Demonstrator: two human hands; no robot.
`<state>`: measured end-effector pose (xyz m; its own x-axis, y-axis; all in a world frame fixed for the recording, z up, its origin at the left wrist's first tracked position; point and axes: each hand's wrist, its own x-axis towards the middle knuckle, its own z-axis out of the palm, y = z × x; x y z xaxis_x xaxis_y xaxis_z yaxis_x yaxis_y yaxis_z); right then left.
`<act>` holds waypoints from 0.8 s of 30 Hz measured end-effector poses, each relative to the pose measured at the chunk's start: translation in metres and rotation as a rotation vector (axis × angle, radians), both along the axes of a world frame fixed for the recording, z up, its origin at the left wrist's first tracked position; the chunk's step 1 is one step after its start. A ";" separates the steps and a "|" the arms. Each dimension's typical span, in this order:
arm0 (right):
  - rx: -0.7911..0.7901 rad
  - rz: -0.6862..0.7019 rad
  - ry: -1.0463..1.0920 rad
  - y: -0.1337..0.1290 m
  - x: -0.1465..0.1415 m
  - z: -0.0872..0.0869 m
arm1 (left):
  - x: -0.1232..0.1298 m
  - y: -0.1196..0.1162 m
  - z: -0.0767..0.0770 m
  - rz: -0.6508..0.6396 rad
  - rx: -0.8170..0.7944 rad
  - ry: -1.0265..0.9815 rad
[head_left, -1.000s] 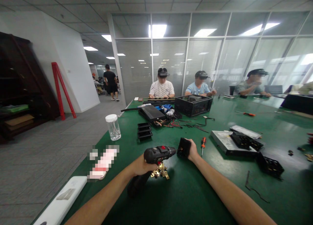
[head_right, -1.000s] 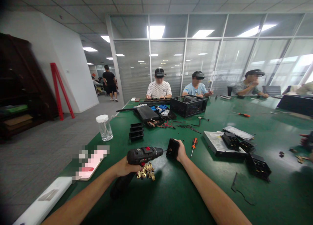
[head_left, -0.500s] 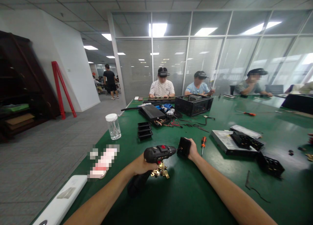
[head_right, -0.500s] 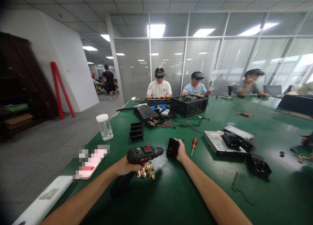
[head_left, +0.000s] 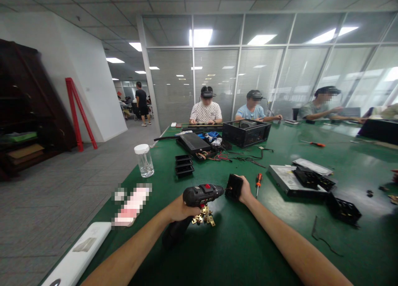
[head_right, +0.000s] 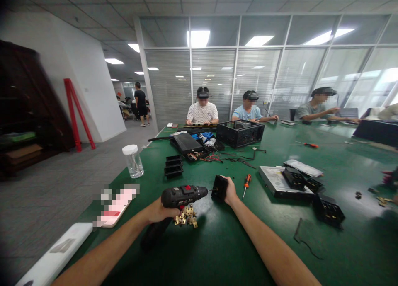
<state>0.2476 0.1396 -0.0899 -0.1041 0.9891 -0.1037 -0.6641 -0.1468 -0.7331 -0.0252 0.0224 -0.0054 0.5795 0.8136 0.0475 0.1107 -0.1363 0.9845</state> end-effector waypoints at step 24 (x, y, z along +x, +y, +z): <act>-0.013 -0.008 -0.021 -0.003 -0.001 0.003 | 0.000 0.000 0.000 -0.012 0.022 -0.022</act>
